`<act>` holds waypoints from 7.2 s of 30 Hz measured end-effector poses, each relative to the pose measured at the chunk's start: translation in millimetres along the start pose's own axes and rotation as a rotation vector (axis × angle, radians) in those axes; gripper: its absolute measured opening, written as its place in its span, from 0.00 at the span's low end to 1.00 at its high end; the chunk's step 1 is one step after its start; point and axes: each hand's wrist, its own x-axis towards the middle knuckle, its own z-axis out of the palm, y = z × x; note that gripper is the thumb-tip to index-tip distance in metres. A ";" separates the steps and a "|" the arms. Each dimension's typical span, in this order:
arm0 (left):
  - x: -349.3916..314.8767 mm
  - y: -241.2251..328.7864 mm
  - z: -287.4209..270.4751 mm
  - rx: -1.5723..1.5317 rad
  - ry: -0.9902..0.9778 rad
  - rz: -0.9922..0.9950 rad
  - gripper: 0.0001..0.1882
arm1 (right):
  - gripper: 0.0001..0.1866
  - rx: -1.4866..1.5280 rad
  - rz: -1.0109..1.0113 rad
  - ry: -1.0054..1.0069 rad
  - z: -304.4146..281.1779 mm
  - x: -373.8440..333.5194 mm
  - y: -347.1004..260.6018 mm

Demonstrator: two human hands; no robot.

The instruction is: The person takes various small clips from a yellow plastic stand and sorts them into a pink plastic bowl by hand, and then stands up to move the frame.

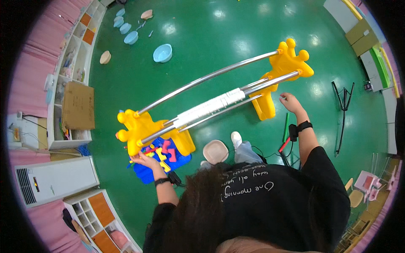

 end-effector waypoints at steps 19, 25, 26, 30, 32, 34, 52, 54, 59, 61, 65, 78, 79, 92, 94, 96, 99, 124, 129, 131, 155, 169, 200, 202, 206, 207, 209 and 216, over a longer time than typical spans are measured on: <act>-25.8 19.6 113.4 -0.058 0.298 -0.530 0.28 | 0.27 0.265 -0.156 0.728 -114.2 86.7 60.2; -27.7 23.1 131.7 -0.314 0.313 -0.735 0.15 | 0.29 0.068 0.035 0.331 -127.3 119.7 77.5; -25.2 18.3 119.6 -0.287 0.309 -0.718 0.12 | 0.30 0.102 0.161 0.209 -129.7 120.9 60.6; -27.8 19.3 130.8 -0.239 0.342 -0.683 0.08 | 0.33 0.151 0.365 0.060 -140.8 117.6 47.1; -24.3 15.8 124.2 -0.217 0.370 -0.599 0.07 | 0.33 0.131 0.348 0.078 -140.5 121.3 41.7; -31.4 19.3 134.2 -0.224 0.364 -0.572 0.07 | 0.33 0.099 0.348 0.107 -142.6 119.4 41.9; -17.2 24.9 163.5 -0.424 0.317 -0.548 0.14 | 0.28 0.044 0.316 0.112 -146.7 129.1 18.0; -3.7 24.1 176.0 -0.433 0.293 -0.556 0.12 | 0.28 0.035 0.333 0.104 -149.7 138.6 18.6; 20.3 43.7 222.8 -0.495 0.281 -0.624 0.11 | 0.29 0.066 0.358 0.068 -156.1 143.6 11.5; 29.8 39.6 230.3 -0.457 0.275 -0.595 0.11 | 0.28 0.097 0.341 0.020 -159.5 146.0 6.9; 42.6 29.2 236.9 -0.365 0.253 -0.595 0.11 | 0.24 0.056 0.272 -0.007 -161.1 153.1 8.0; 75.6 4.2 293.5 -0.565 -0.103 -0.632 0.08 | 0.20 0.077 0.285 -0.029 -165.4 153.2 20.9; 76.8 4.9 307.0 -0.567 -0.128 -0.632 0.08 | 0.21 0.089 0.292 -0.027 -170.8 152.2 29.7; 30.1 14.6 428.9 -0.660 -0.548 -0.739 0.14 | 0.26 0.154 0.333 0.305 -182.8 139.8 178.1; 32.9 17.0 428.4 -0.680 -0.575 -0.742 0.13 | 0.26 0.206 0.357 0.251 -176.4 154.9 179.2; 30.6 16.7 438.6 -0.680 -0.592 -0.767 0.13 | 0.30 0.125 0.332 0.315 -179.4 147.9 196.6; 45.6 1.9 422.9 -0.609 -0.563 -0.728 0.12 | 0.33 -0.013 0.462 0.180 -151.5 168.4 158.4; 37.6 13.8 433.3 -0.653 -0.618 -0.727 0.09 | 0.33 0.376 0.880 -1.156 240.4 -40.4 81.3; 33.7 26.3 444.3 -0.662 -0.633 -0.743 0.09 | 0.28 0.317 0.778 -1.010 280.8 -63.6 103.8; 1.0 31.8 482.0 -0.709 -0.732 -0.801 0.09 | 0.27 0.173 0.458 -0.793 303.6 -107.1 159.4; 58.5 4.9 428.3 -0.538 -0.796 -0.775 0.17 | 0.33 1.786 1.395 -0.212 247.3 -118.7 81.8; 48.6 3.3 441.7 -0.537 -0.796 -0.817 0.17 | 0.11 1.786 1.420 -0.257 301.2 -87.5 108.2; 47.9 9.9 434.5 -0.595 -0.772 -0.742 0.13 | 0.07 1.324 0.713 0.208 152.6 26.8 120.6; 46.1 8.6 436.9 -0.617 -0.762 -0.740 0.13 | 0.07 1.333 0.710 0.207 147.9 34.2 118.4; 46.0 7.7 431.6 -0.591 -0.706 -0.743 0.13 | 0.07 1.306 0.694 0.157 144.4 44.2 111.1; 48.8 7.6 430.6 -0.582 -0.689 -0.747 0.13 | 0.07 1.267 0.707 0.132 148.8 44.2 111.0; 56.5 8.4 423.0 -0.578 -0.684 -0.738 0.12 | 0.08 1.184 0.662 0.080 162.6 38.1 107.1; 37.1 17.5 437.6 -0.554 -0.702 -0.731 0.11 | 0.20 -0.134 0.599 -0.418 227.2 -71.5 136.8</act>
